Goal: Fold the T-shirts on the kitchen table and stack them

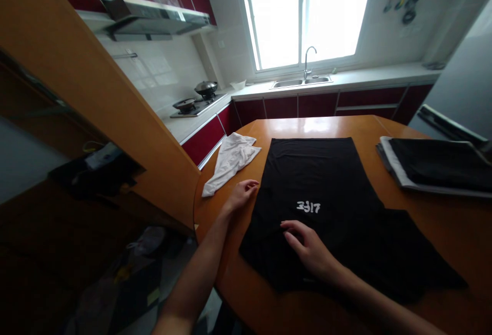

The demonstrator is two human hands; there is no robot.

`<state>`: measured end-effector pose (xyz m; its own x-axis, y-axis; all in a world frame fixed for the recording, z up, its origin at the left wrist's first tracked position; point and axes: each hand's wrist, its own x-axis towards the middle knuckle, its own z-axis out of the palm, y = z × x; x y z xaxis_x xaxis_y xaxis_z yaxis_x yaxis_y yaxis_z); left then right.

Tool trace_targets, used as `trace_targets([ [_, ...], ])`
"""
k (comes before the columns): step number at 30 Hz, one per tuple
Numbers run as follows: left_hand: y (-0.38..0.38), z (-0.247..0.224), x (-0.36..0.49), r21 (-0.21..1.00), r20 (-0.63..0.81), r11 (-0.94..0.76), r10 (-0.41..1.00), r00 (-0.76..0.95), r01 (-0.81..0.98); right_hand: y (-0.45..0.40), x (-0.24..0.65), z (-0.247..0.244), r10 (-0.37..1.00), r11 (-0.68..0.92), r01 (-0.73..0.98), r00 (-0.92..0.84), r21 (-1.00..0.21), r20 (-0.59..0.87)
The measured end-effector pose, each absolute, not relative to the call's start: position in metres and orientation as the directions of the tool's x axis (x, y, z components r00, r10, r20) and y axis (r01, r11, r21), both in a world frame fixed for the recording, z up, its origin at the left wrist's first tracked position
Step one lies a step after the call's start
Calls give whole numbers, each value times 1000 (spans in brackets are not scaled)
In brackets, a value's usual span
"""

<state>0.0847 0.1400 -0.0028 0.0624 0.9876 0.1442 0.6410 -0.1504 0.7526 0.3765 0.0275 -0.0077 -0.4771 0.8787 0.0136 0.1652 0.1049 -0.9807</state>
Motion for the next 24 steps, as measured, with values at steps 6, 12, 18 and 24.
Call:
trace_targets([
  [6,137,-14,88,725,193,-275,961,197,632,48,373,0,911,222,459,-412,-860,15],
  [12,142,-23,87,732,251,-329,944,213,597,71,345,11,918,315,795,-394,-518,-45],
  [18,143,-26,85,718,276,-353,936,219,600,76,325,16,905,350,771,-425,-532,-20],
  [24,143,-20,93,647,325,-386,920,219,658,69,325,50,878,466,554,-384,-689,285],
])
